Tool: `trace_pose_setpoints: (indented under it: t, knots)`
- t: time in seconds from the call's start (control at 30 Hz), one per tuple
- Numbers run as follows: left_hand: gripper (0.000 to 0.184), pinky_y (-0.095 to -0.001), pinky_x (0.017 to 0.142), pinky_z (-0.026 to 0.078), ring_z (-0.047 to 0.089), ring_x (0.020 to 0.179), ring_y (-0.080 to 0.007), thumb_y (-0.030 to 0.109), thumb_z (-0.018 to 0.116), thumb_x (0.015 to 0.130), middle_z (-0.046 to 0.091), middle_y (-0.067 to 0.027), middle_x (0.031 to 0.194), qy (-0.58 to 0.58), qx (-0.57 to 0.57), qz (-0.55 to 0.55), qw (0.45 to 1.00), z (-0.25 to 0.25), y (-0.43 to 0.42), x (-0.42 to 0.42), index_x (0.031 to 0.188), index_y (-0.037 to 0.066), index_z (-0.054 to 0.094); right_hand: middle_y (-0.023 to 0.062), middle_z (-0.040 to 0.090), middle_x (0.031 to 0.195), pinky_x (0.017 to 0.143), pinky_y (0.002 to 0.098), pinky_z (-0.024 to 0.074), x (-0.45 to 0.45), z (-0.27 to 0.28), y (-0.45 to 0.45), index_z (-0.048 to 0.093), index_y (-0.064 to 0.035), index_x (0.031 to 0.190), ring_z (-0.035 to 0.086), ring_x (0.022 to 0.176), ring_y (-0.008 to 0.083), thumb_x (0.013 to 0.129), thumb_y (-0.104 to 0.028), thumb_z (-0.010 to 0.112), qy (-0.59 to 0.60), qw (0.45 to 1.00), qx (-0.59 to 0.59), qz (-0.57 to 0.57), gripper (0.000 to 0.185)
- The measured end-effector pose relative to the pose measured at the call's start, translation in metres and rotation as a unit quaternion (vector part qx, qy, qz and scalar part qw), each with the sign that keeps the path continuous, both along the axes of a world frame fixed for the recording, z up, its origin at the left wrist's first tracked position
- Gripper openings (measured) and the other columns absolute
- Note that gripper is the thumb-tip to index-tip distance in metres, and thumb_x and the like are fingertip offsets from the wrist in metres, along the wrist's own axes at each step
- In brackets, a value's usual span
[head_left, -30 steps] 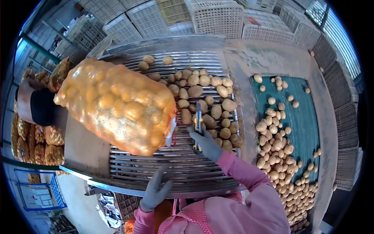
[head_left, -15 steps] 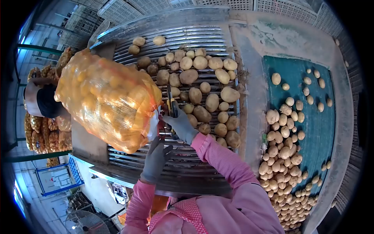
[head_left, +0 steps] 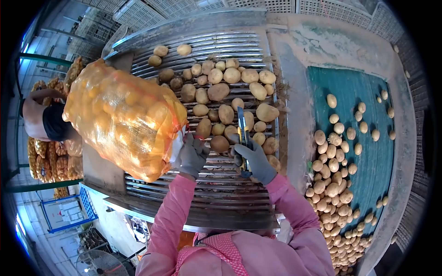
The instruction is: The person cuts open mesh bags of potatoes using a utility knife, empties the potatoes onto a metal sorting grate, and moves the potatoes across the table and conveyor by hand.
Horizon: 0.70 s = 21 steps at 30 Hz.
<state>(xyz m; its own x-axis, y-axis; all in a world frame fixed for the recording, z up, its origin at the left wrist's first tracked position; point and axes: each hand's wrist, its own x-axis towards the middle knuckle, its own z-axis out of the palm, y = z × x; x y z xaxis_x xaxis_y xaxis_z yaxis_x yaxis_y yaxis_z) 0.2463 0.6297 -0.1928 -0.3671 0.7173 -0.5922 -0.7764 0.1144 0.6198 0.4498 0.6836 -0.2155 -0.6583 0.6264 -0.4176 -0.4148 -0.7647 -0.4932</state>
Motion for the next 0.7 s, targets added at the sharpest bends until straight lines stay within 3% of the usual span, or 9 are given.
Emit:
trace_pose_setpoints:
  t: [0.03, 0.07, 0.17, 0.2, 0.27, 0.43, 0.5, 0.63, 0.7]
  knots:
    - [0.019, -0.0252, 0.05, 0.04, 0.041, 0.053, -0.0112, 0.029, 0.051, 0.091, 0.046, -0.0001, 0.068, 0.19, -0.113, -0.039, 0.974, -0.004, -0.005, 0.005, 0.087, 0.01, 0.05, 0.0021, 0.056, 0.074, 0.048, 0.02, 0.0423, 0.005, -0.002, 0.001, 0.052, -0.002, 0.115, 0.051, 0.054, 0.0062, 0.087, -0.017, 0.056, -0.017, 0.999, 0.03, 0.014, 0.032]
    - [0.019, -0.0252, 0.05, 0.04, 0.041, 0.053, -0.0112, 0.029, 0.051, 0.091, 0.046, -0.0001, 0.068, 0.192, -0.112, -0.041, 0.974, -0.001, -0.012, 0.002, 0.087, 0.01, 0.05, 0.0015, 0.055, 0.074, 0.047, 0.0191, 0.0417, 0.008, -0.003, 0.002, 0.053, -0.002, 0.114, 0.05, 0.054, 0.0052, 0.087, -0.018, 0.057, -0.033, 0.997, 0.059, 0.026, 0.031]
    - [0.019, -0.0271, 0.053, 0.041, 0.046, 0.058, -0.0146, 0.026, 0.051, 0.091, 0.047, -0.0025, 0.069, 0.511, -0.261, -0.324, 0.752, 0.028, -0.043, -0.016, 0.094, 0.007, 0.051, -0.0007, 0.054, 0.07, 0.047, 0.0183, 0.041, 0.008, 0.013, 0.01, 0.055, -0.0024, 0.108, 0.05, 0.054, 0.0039, 0.088, -0.022, 0.057, -0.067, 0.988, 0.093, 0.103, 0.028]
    - [0.019, -0.0271, 0.053, 0.041, 0.046, 0.058, -0.0146, 0.026, 0.051, 0.091, 0.047, -0.0025, 0.069, 0.51, -0.265, -0.325, 0.751, 0.027, -0.051, -0.022, 0.094, 0.007, 0.051, -0.0013, 0.053, 0.069, 0.047, 0.0188, 0.0411, 0.005, 0.015, 0.012, 0.055, -0.0027, 0.105, 0.05, 0.054, 0.0042, 0.087, -0.023, 0.058, -0.096, 0.974, 0.129, 0.158, 0.027]
    - [0.015, -0.0309, 0.058, 0.043, 0.05, 0.062, -0.0185, 0.021, 0.051, 0.091, 0.047, -0.0068, 0.068, 0.718, -0.049, -0.398, 0.569, 0.014, -0.061, -0.034, 0.091, 0.006, 0.052, -0.0019, 0.051, 0.066, 0.049, 0.0211, 0.0419, -0.014, 0.009, 0.012, 0.055, -0.0029, 0.101, 0.051, 0.055, 0.0057, 0.086, -0.025, 0.059, -0.104, 0.967, 0.171, 0.156, 0.027]
    - [0.01, -0.0369, 0.066, 0.045, 0.055, 0.067, -0.0282, 0.012, 0.055, 0.088, 0.053, -0.0159, 0.072, 0.697, -0.112, -0.406, 0.581, 0.022, -0.055, -0.034, 0.088, 0.002, 0.054, 0.0023, 0.053, 0.069, 0.056, 0.0262, 0.045, -0.069, 0.016, 0.015, 0.052, -0.0016, 0.103, 0.054, 0.06, 0.0114, 0.082, -0.021, 0.06, -0.12, 0.962, 0.212, 0.127, 0.03]
    - [0.011, -0.0385, 0.068, 0.045, 0.056, 0.071, -0.0316, 0.011, 0.054, 0.087, 0.057, -0.0181, 0.076, 0.798, -0.058, -0.444, 0.403, 0.021, -0.059, -0.04, 0.091, 0.001, 0.054, 0.003, 0.053, 0.07, 0.056, 0.0265, 0.0453, -0.09, 0.019, 0.011, 0.051, -0.0022, 0.103, 0.055, 0.06, 0.0128, 0.08, -0.02, 0.062, -0.152, 0.95, 0.258, 0.085, 0.031]
    - [0.013, -0.0399, 0.068, 0.044, 0.057, 0.074, -0.0349, 0.011, 0.054, 0.087, 0.058, -0.0204, 0.08, 0.801, 0.053, -0.416, 0.427, 0.021, -0.054, -0.04, 0.091, -0.001, 0.053, 0.01, 0.059, 0.078, 0.065, 0.0316, 0.0478, -0.138, 0.009, -0.004, 0.05, -0.0034, 0.108, 0.061, 0.071, 0.0225, 0.076, -0.015, 0.062, -0.258, 0.9, 0.346, 0.049, 0.036]
    - [0.026, -0.0403, 0.068, 0.045, 0.057, 0.075, -0.0369, 0.015, 0.056, 0.087, 0.058, -0.0214, 0.084, 0.689, -0.02, -0.428, 0.584, 0.027, -0.056, -0.039, 0.104, -0.003, 0.05, 0.0121, 0.062, 0.081, 0.066, 0.0307, 0.0486, -0.14, 0.016, -0.001, 0.051, -0.004, 0.107, 0.064, 0.075, 0.0214, 0.076, -0.015, 0.061, -0.218, 0.925, 0.306, 0.063, 0.034]
